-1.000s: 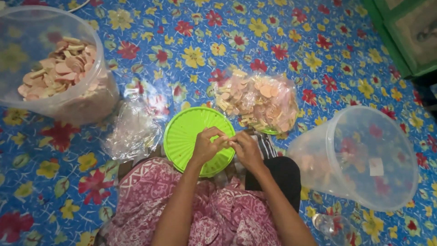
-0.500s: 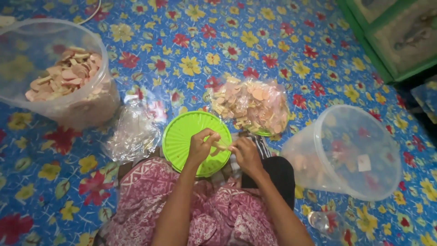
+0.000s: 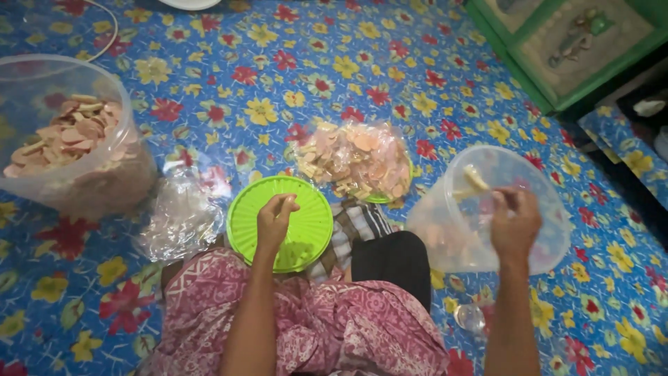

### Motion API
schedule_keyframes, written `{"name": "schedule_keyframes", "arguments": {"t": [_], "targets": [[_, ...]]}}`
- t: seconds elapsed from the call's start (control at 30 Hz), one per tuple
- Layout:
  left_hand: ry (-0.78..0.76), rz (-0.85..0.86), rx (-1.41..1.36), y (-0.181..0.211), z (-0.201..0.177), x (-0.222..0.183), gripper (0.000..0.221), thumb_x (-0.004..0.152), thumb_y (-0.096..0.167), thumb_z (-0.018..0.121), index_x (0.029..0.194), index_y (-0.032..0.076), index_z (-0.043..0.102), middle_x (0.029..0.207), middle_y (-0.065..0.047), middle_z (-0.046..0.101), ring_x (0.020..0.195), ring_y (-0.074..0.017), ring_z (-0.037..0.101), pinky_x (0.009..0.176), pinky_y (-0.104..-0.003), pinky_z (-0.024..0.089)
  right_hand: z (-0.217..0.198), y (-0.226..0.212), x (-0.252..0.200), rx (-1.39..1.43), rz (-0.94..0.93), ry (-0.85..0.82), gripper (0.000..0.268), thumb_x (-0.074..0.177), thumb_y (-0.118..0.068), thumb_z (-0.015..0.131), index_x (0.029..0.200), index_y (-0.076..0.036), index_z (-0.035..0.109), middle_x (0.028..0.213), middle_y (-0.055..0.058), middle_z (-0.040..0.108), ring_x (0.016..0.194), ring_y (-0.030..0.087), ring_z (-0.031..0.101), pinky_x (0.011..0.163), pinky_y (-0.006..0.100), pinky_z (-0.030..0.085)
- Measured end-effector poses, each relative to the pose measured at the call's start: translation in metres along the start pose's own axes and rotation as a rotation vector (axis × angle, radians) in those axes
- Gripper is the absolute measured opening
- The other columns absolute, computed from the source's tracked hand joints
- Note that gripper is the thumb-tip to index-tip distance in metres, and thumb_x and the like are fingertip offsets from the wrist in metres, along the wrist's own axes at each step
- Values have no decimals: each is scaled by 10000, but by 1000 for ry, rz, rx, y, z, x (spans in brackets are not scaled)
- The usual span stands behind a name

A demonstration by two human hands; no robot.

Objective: Separating and sorting small pinkish food items from a pile into a container lid.

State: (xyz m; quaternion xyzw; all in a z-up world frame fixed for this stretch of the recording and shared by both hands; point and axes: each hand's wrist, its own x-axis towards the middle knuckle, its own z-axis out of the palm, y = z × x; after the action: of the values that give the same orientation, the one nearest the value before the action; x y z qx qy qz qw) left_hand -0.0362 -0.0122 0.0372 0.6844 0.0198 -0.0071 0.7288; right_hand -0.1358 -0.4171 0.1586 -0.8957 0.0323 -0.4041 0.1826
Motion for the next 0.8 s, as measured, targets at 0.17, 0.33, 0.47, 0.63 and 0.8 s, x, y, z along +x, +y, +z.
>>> {"name": "schedule_keyframes", "arguments": {"t": [0.17, 0.33, 0.47, 0.63, 0.8], "targets": [[-36, 24, 84, -4, 3, 1, 251, 854, 279, 548, 958, 91, 678, 797, -29, 691, 813, -141, 653, 772, -300, 477, -25, 9, -5, -162, 191, -85, 109, 943, -27, 607, 1040, -6, 653, 992, 147, 582, 850, 272, 582, 776, 386, 485], [-58, 7, 78, -5, 3, 3, 237, 850, 272, 566, 943, 84, 676, 781, -28, 683, 791, -138, 652, 761, -291, 481, -10, 3, -5, -225, 492, -194, 341, 899, -125, 556, 1211, 10, 524, 1140, 181, 478, 889, 313, 542, 784, 439, 437], [-77, -32, 94, -13, 4, 9, 221, 866, 266, 588, 981, 100, 677, 812, -62, 691, 854, -186, 656, 839, -363, 468, 24, -19, -13, -166, -40, -33, 275, 847, -17, 635, 1110, 43, 579, 1036, 187, 511, 931, 356, 546, 867, 416, 436], [-114, -47, 122, -20, 5, 18, 226, 894, 240, 611, 1051, 90, 672, 885, -124, 694, 895, -262, 658, 883, -437, 460, 107, -49, -36, -89, -249, -125, 93, 871, -83, 635, 921, -5, 627, 874, 164, 584, 853, 355, 586, 846, 404, 444], [-145, -56, 183, -16, 1, 24, 220, 871, 221, 634, 1038, 84, 673, 908, -144, 696, 893, -282, 666, 862, -444, 478, 214, -13, -81, 184, 543, -693, 293, 783, -196, 693, 1063, -113, 670, 991, 130, 663, 903, 298, 646, 778, 367, 514]]}}
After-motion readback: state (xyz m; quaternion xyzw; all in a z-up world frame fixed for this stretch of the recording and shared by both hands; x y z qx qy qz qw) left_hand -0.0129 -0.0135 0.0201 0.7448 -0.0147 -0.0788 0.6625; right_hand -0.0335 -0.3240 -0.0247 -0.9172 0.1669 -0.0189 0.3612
